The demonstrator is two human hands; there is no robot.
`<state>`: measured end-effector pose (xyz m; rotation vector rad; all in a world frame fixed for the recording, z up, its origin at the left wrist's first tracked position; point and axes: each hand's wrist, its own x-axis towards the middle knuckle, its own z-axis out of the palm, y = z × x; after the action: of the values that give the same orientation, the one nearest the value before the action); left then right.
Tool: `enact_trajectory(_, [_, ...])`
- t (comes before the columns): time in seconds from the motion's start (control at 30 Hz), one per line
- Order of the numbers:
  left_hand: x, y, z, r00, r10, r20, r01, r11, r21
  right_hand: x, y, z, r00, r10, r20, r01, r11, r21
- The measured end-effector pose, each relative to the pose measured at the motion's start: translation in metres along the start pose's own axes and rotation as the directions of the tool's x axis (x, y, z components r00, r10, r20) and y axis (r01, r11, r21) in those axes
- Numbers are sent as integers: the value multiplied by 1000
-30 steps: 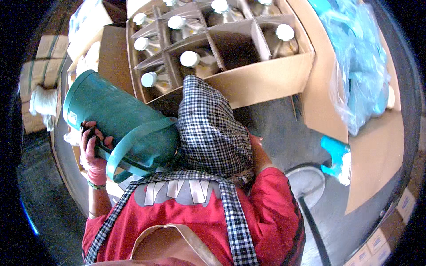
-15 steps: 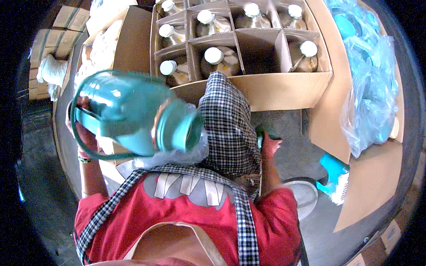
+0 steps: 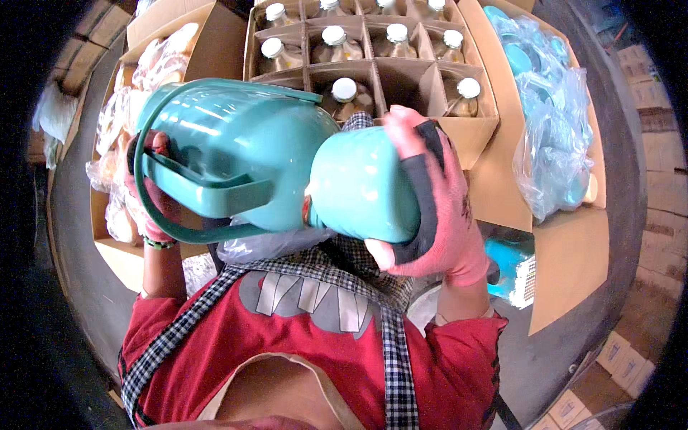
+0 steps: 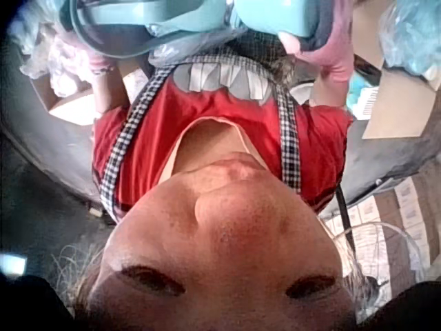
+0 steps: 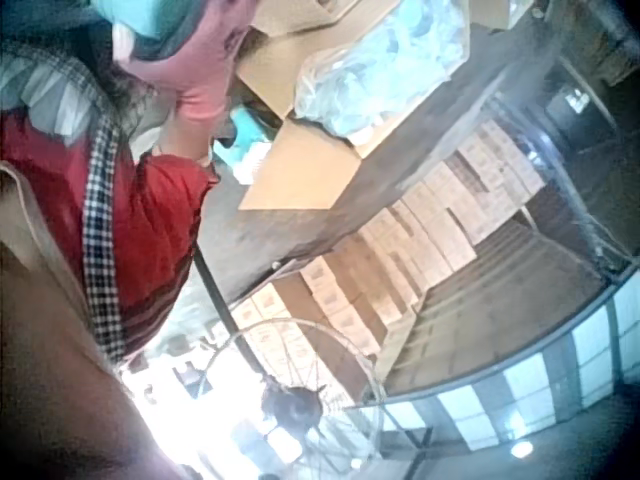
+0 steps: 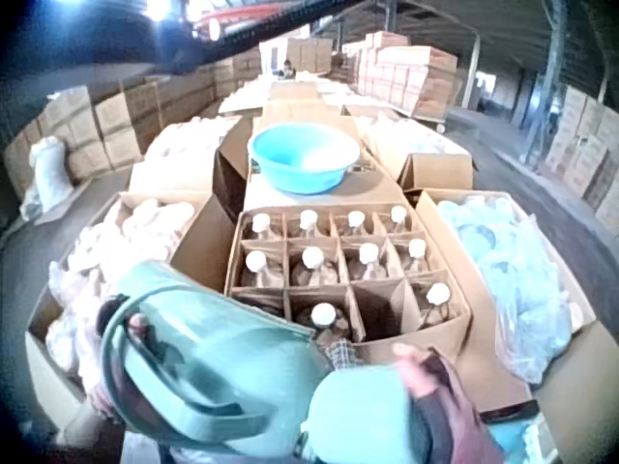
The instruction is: The person sits on the floor in a warehouse and assembles electric kettles. They remove kettles from plastic bags, insert stainless steel inner pots, and secure the lids. The person handles both beige and teal kettles, placing the assembled units back into boxes.
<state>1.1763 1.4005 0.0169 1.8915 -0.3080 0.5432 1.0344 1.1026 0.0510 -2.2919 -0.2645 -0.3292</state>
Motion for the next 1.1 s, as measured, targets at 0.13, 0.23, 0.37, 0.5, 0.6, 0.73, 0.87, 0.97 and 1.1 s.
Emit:
enact_trajectory(0.13, [-10, -3, -21, 989, -111, -97, 101, 989, -104, -5, 7, 33, 994, 43, -103, -24, 983, 182])
enact_trajectory(0.23, [-12, -9, -31, 980, -48, -192, 3, 974, -227, -7, 2, 66, 965, 183, -189, -81, 890, 448])
enact_trajectory(0.37, [-12, -4, -37, 975, -125, -185, 30, 894, -448, 1, -2, 83, 950, 154, -271, -29, 910, 414])
enact_trajectory(0.5, [-17, -16, -48, 979, 154, -137, -124, 972, 201, 5, -3, 71, 975, 199, -99, -138, 892, 429])
enact_trajectory(0.6, [-18, -6, -46, 991, 90, -99, -77, 988, 135, -8, 4, 69, 997, 81, -1, -75, 926, 369])
enact_trajectory(0.73, [-14, -23, -38, 988, 53, -142, -66, 994, -83, -15, -11, 72, 925, 376, 46, -346, 789, 508])
enact_trajectory(0.87, [-11, -30, -41, 976, 180, -119, -180, 984, 15, -18, -9, 78, 895, 444, 33, -388, 740, 550])
enact_trajectory(0.97, [-10, -26, -38, 932, 349, -95, -326, 925, 197, -26, -11, 83, 753, 626, 204, -564, 453, 691])
enact_trajectory(1.1, [-5, -16, -35, 891, 453, -33, -417, 845, 334, -42, 11, 98, 677, 655, 336, -588, 207, 782])
